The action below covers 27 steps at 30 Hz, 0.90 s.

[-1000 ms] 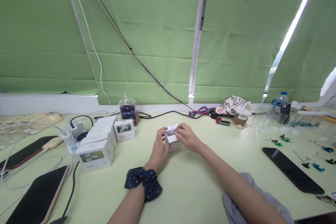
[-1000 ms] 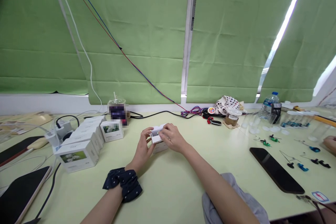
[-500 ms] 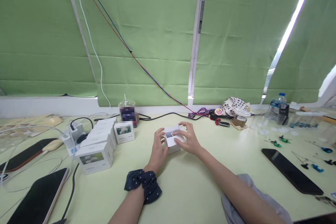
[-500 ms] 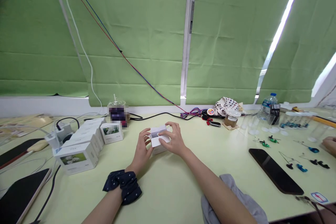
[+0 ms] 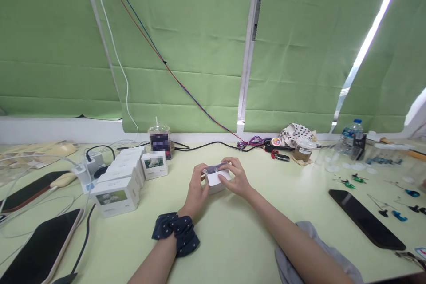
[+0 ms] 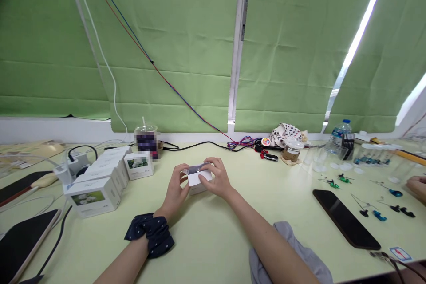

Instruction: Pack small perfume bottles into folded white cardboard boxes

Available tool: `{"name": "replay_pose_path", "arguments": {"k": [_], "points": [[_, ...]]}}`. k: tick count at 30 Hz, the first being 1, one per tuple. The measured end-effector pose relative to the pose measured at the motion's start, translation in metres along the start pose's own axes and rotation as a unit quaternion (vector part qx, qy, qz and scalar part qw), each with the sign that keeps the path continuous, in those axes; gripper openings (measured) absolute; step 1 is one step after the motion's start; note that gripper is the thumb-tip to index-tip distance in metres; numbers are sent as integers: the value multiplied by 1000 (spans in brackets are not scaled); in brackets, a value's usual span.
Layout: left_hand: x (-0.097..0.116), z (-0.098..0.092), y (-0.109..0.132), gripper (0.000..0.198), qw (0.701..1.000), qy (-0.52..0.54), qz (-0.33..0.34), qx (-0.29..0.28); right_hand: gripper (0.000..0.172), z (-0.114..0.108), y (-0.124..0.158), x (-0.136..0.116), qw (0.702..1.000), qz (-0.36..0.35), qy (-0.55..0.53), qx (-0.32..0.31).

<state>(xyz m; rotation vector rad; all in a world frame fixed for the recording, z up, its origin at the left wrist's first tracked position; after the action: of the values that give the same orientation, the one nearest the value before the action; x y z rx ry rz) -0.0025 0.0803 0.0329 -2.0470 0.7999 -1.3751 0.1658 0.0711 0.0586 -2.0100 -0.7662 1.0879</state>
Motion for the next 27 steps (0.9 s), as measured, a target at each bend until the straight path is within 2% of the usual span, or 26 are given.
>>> {"name": "replay_pose_path", "arguments": {"k": [5, 10, 18, 23, 27], "points": [[5, -1, -2, 47, 999, -28, 1, -17, 13, -1, -1, -1, 1000, -13, 12, -3], [8, -3, -4, 36, 1000, -8, -13, -20, 14, 0, 0, 1, 1000, -21, 17, -7], [7, -8, -3, 31, 999, 28, -32, -34, 10, 2, 1, -6, 999, -47, 11, 16], [6, -8, -1, 27, 998, 8, -47, -30, 21, 1, 1, -6, 998, -42, -1, 47], [5, -8, 0, 30, 999, -38, -27, -26, 27, 2, 2, -5, 998, -39, -14, 52]]}}
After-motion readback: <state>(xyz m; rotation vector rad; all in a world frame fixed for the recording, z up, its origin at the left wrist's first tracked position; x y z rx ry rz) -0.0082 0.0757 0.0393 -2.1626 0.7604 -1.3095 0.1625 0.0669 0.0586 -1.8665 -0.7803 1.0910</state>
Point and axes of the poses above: each hand's wrist, its own y-axis away from the middle knuckle, its own z-axis out of the palm, x = y × z, the point moved 2 cm from there along -y, towards the middle knuckle, and after that the axes turned 2 degrees about -y, right-handed, at the moved point
